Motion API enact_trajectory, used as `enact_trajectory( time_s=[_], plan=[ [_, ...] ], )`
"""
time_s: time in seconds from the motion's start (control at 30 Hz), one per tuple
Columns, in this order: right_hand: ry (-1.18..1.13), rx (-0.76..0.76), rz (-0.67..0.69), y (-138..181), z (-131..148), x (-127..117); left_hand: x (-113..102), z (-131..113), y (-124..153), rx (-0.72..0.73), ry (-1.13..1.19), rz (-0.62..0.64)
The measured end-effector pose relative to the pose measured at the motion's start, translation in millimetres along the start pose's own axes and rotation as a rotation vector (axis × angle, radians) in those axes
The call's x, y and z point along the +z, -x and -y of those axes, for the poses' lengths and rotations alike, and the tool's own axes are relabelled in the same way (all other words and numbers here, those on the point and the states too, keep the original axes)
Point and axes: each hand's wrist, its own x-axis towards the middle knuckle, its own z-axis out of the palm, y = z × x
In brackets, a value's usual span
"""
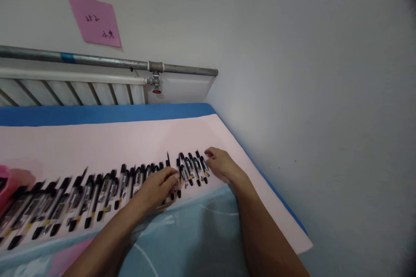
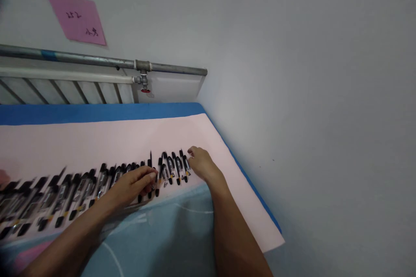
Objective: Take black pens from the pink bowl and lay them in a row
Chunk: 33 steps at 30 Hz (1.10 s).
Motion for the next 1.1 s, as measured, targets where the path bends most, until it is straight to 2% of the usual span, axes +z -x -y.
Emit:
enact_trajectory(
  time_s=[0.27, 0.4, 0.5, 0.53, 0.6, 0.67, 0.77, 0.83, 0.9, 1.0, 1.07, 1.1],
  plan=[
    [0.017, 0.009, 0.028, -1, 0, 4, -1, -3, 1, 0.007, -0.091, -0.004],
    [0.017, -0.005, -0.009, 1, 5, -3, 1, -7, 4, 0.065, -0.137, -0.056],
    [0.005, 0.028, -0.111, -1, 6, -10, 10, -11, 10, 0.14, -0.182, -0.054],
    [0.013, 0.06, -0.206, -3, 5, -12, 15, -12, 12, 0.156, -0.199, -0.04],
    [-0.009, 0.017, -0.347, -7, 6, -12, 23, -16, 15, 0.196, -0.252, -0.025],
    [0.0, -0.06, -0.387, -8, 10, -11, 29, -23, 19, 0.229, -0.313, -0.01],
    [0.143, -0.191, -0.268, 8, 27, -14, 31, -37, 34, 0.308, -0.377, 0.034],
    [0.206, -0.257, -0.183, 35, 44, -19, 24, -45, 52, 0.365, -0.423, 0.061],
    [0.11, -0.331, -0.177, 71, 61, -21, 13, -45, 75, 0.379, -0.474, 0.045],
    [-0.102, -0.418, -0.05, 125, 78, -9, -10, -25, 110, 0.303, -0.492, -0.035],
    [-0.144, -0.447, 0.097, 149, 78, 13, -33, -2, 127, 0.23, -0.479, -0.121],
    [-0.15, -0.447, 0.099, 154, 75, 26, -47, 10, 134, 0.189, -0.473, -0.193]
  ],
)
